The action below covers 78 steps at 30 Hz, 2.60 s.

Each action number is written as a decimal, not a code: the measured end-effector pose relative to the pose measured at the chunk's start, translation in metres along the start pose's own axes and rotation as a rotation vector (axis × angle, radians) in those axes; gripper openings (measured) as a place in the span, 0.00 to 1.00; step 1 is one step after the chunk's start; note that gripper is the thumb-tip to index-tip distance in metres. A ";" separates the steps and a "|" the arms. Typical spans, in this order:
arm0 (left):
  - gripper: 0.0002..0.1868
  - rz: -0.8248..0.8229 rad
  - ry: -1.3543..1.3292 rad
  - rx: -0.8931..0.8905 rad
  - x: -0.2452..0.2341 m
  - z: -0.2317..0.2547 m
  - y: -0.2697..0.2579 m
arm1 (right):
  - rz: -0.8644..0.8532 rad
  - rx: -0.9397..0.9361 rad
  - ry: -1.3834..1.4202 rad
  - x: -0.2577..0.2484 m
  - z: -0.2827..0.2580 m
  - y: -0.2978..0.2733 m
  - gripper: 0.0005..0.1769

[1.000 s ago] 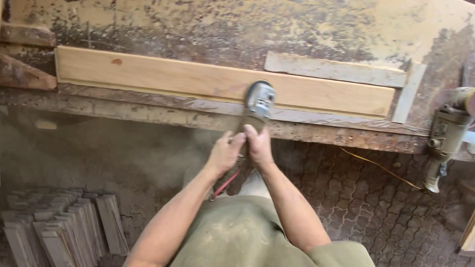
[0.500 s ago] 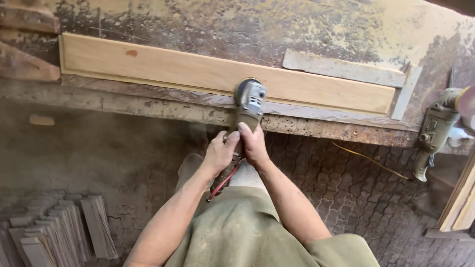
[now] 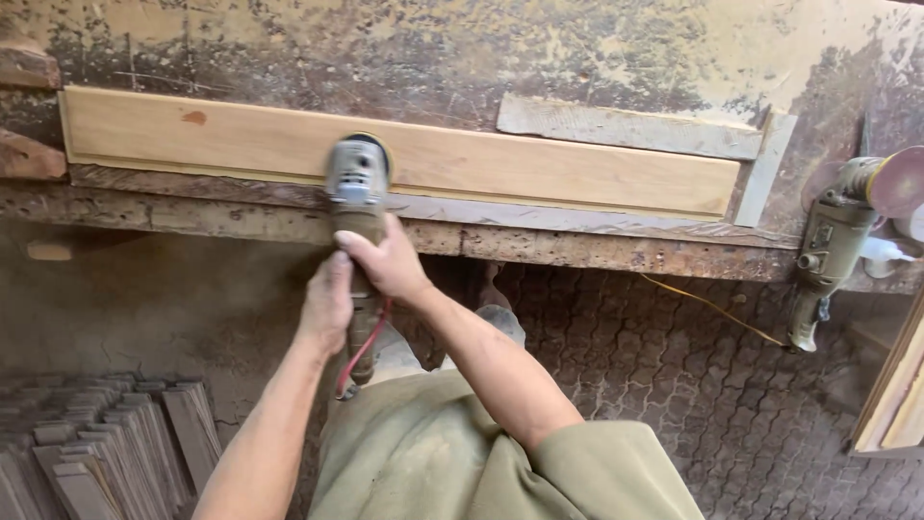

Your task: Applying glue to wood planks and sanding them down using an angle grinder in a workshop.

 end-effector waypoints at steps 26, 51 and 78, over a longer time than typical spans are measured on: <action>0.29 -0.504 0.427 0.193 0.204 0.000 -0.021 | 0.317 -0.236 0.152 -0.229 0.038 -0.050 0.18; 0.40 -0.595 0.622 0.015 0.359 0.064 -0.078 | 0.544 -0.619 -0.328 -0.399 0.118 -0.066 0.18; 0.31 -0.074 0.160 -0.117 -0.232 0.012 0.122 | -0.049 -0.340 0.074 0.246 -0.017 0.094 0.22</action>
Point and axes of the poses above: each hand's wrist, its own y-axis towards the middle knuckle, its own x-axis out of the palm, z = x × y, the point moved 1 cm from there along y, towards the middle knuckle, and after that the axes turned 1 degree about y, right-handed, at the moved point
